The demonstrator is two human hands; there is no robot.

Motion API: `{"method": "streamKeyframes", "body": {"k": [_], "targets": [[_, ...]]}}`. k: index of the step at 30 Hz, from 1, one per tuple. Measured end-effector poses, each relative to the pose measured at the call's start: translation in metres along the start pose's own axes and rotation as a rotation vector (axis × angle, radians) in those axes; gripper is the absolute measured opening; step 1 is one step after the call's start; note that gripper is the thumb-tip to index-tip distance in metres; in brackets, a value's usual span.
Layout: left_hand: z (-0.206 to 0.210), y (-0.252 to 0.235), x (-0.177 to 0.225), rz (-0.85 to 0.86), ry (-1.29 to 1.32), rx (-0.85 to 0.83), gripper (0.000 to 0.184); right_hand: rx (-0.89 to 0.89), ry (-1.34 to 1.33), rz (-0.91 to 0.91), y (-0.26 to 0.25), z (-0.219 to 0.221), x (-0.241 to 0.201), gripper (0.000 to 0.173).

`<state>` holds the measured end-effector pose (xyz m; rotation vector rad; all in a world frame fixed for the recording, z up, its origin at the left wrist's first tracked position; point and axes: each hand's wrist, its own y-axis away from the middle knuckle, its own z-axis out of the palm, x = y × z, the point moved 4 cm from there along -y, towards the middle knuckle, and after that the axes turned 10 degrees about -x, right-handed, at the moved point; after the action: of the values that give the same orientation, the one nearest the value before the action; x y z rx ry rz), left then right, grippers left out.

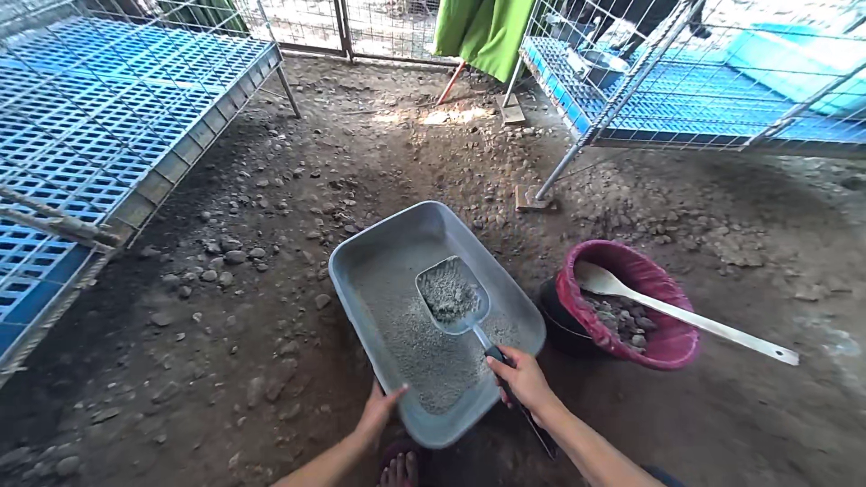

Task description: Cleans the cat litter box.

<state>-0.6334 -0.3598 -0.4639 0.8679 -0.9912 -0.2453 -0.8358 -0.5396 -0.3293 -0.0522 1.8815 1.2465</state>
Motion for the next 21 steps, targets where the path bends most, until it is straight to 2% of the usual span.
{"method": "streamKeyframes", "body": {"k": [2,6,11,14,17,21], "targets": [[0.015,0.007,-0.018,-0.058,0.038,-0.029,0.09,-0.028,0.035,0.019,-0.001,-0.002,0.001,0.034],[0.021,0.006,-0.018,-0.099,0.04,0.009,0.091,0.029,0.006,0.004,-0.001,0.0,-0.001,0.033],[0.018,-0.001,-0.008,-0.014,-0.019,0.039,0.085,-0.074,0.053,0.076,-0.001,0.001,0.003,0.035],[0.015,0.0,0.025,0.057,-0.088,0.072,0.084,-0.106,-0.041,0.113,0.015,-0.006,-0.015,0.033],[0.01,0.004,0.071,0.125,-0.079,0.068,0.083,-0.156,-0.16,0.057,0.043,-0.023,-0.041,0.03],[0.0,0.013,0.116,0.127,0.038,0.05,0.051,-0.091,-0.266,-0.164,0.09,-0.057,-0.075,0.04]]}}
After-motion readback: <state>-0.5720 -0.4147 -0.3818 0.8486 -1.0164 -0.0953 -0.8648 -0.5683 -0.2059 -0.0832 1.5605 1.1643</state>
